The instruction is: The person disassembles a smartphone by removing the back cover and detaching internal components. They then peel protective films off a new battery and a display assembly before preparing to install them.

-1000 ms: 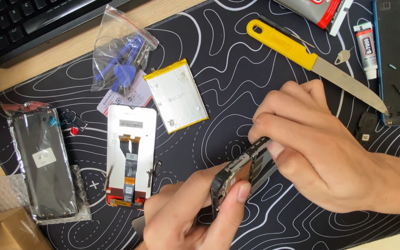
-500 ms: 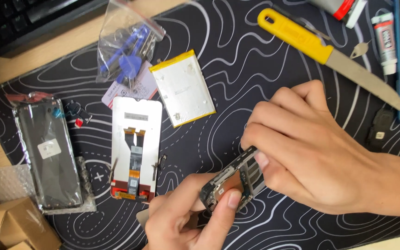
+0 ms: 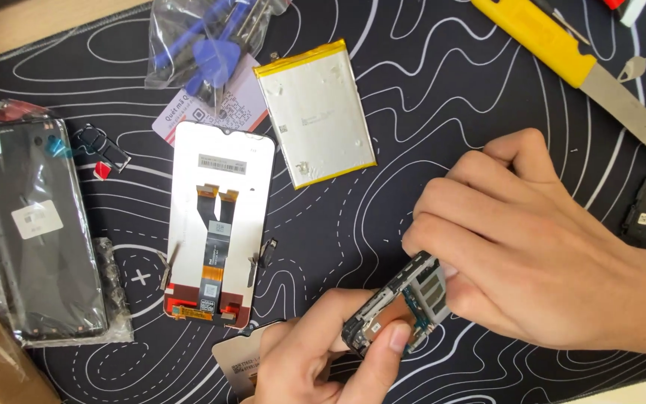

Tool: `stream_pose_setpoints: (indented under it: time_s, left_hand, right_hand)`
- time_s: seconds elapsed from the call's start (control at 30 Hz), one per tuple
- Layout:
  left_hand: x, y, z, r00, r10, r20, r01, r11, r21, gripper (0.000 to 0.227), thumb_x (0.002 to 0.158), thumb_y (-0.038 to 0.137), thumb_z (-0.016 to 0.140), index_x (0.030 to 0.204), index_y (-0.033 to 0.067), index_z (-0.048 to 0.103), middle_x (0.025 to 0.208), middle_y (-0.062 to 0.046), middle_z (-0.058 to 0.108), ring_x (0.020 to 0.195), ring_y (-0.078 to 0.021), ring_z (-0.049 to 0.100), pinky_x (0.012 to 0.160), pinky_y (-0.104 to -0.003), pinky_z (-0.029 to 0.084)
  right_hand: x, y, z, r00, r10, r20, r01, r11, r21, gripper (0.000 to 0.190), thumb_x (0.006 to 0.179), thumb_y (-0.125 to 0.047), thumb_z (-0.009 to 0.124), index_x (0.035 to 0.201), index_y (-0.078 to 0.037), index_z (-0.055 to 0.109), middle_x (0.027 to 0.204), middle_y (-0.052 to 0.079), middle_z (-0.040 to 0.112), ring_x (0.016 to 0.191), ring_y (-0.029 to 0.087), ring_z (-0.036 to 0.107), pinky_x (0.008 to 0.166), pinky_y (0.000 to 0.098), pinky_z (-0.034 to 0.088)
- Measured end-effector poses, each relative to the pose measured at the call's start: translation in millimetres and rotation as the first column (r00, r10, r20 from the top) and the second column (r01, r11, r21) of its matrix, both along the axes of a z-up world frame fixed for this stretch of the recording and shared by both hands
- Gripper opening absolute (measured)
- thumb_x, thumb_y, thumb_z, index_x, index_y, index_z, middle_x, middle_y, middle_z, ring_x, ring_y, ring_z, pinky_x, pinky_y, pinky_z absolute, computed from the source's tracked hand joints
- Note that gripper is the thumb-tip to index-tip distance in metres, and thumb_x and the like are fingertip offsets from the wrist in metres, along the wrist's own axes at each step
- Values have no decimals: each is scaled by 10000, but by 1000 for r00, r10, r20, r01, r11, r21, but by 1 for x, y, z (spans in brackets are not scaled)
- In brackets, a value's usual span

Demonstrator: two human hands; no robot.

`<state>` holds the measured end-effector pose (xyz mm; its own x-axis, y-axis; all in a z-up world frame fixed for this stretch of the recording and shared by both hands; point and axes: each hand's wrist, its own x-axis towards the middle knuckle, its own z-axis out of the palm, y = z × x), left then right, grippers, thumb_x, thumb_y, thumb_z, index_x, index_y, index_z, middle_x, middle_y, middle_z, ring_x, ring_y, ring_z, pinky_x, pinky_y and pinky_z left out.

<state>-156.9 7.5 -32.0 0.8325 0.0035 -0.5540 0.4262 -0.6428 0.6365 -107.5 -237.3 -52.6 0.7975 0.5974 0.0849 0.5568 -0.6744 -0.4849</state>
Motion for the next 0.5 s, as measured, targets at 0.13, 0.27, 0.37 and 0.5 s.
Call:
stream_pose_setpoints:
  time_s: [0.13, 0.27, 0.37, 0.5]
  left_hand:
    - [-4, -3, -1, 1000, 6, -19, -6, 1000, 24, 268, 815, 665, 803, 889, 512, 1011, 484, 189, 752, 637, -9, 756, 653, -170, 633]
    - [-9, -10, -4, 992, 39, 120, -40, 999, 4, 214, 837, 589, 803, 851, 458, 971, 512, 232, 755, 598, -9, 675, 691, -163, 536]
    - [-15, -10, -7, 996, 43, 84, -50, 996, 76, 201, 799, 622, 817, 827, 506, 979, 483, 204, 740, 602, -33, 662, 618, -191, 550]
    - [-19, -7, -7, 999, 52, 3, -52, 992, 111, 190, 761, 626, 844, 820, 543, 1004, 492, 169, 763, 654, -37, 693, 589, -194, 593]
  right_hand:
    - [0, 0, -1, 1000, 9, 6, -9, 1000, 14, 142, 971, -44, 567, 1072, -97, 651, 1000, 19, 606, 811, 295, 491, 909, 543, 351]
    - [-1, 0, -1, 1000, 9, -4, -9, 999, -42, 145, 953, -62, 567, 1052, -126, 650, 996, 23, 593, 851, 288, 504, 940, 559, 358]
    - [-2, -1, -2, 999, 30, -15, -31, 998, -60, 213, 847, -37, 610, 1034, -133, 649, 994, 7, 588, 852, 281, 508, 935, 559, 359]
    - [-3, -3, -4, 999, 50, -15, -51, 996, -73, 295, 768, -47, 655, 1048, -141, 661, 1018, -3, 611, 853, 274, 544, 936, 557, 375]
